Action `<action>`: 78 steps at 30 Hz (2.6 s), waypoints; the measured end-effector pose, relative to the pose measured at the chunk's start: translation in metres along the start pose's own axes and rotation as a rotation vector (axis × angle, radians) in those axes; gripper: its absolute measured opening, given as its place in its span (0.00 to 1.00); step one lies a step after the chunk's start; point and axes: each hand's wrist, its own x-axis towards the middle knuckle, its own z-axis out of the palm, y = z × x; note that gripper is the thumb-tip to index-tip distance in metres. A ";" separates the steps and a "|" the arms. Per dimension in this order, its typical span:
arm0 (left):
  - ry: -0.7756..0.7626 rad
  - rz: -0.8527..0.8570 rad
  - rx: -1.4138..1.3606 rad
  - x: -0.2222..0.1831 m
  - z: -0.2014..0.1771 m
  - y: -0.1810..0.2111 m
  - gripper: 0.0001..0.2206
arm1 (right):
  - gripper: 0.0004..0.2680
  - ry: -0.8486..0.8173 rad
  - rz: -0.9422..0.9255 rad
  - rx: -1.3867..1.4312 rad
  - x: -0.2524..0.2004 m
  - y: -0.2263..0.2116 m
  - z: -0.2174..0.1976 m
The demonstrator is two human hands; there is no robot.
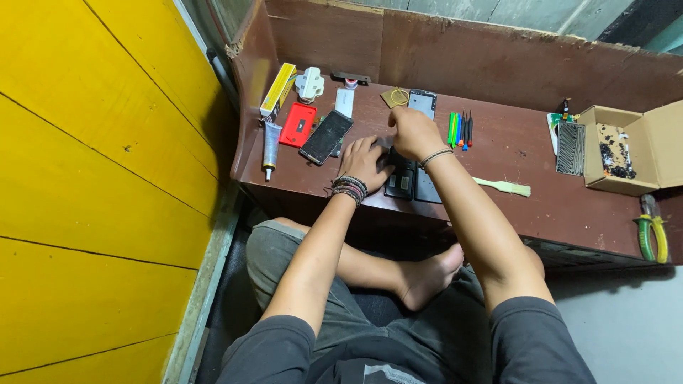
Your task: Disassembling and cleaning the internal components of a smartphone, specifically focusing on the motherboard area using a screwdriver and brush.
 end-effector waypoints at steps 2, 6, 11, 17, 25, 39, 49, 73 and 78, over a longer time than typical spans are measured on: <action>-0.001 0.000 -0.003 0.001 0.001 -0.001 0.21 | 0.07 -0.003 0.028 -0.033 0.001 0.006 0.002; 0.022 0.008 -0.006 0.002 0.008 -0.003 0.20 | 0.07 -0.057 0.038 -0.039 0.004 0.019 0.009; 0.017 0.012 -0.017 0.000 0.007 -0.002 0.20 | 0.08 -0.024 0.023 -0.099 -0.006 0.017 0.001; 0.002 0.007 -0.041 -0.001 -0.001 0.000 0.19 | 0.06 0.010 -0.024 -0.040 -0.007 0.019 0.005; 0.031 0.034 -0.011 -0.002 0.003 -0.001 0.20 | 0.04 0.035 -0.071 0.085 -0.021 0.026 0.005; 0.014 0.038 -0.001 0.001 0.001 -0.001 0.20 | 0.05 0.304 -0.077 0.327 -0.043 0.067 0.043; 0.020 0.049 -0.005 0.001 0.006 -0.004 0.20 | 0.06 0.353 -0.064 0.372 -0.044 0.060 0.045; 0.050 0.244 -0.157 0.021 0.020 0.078 0.05 | 0.08 0.474 0.098 0.791 -0.134 0.128 0.024; 0.019 0.288 -0.181 0.023 0.033 0.099 0.05 | 0.08 0.460 0.142 0.763 -0.160 0.143 0.020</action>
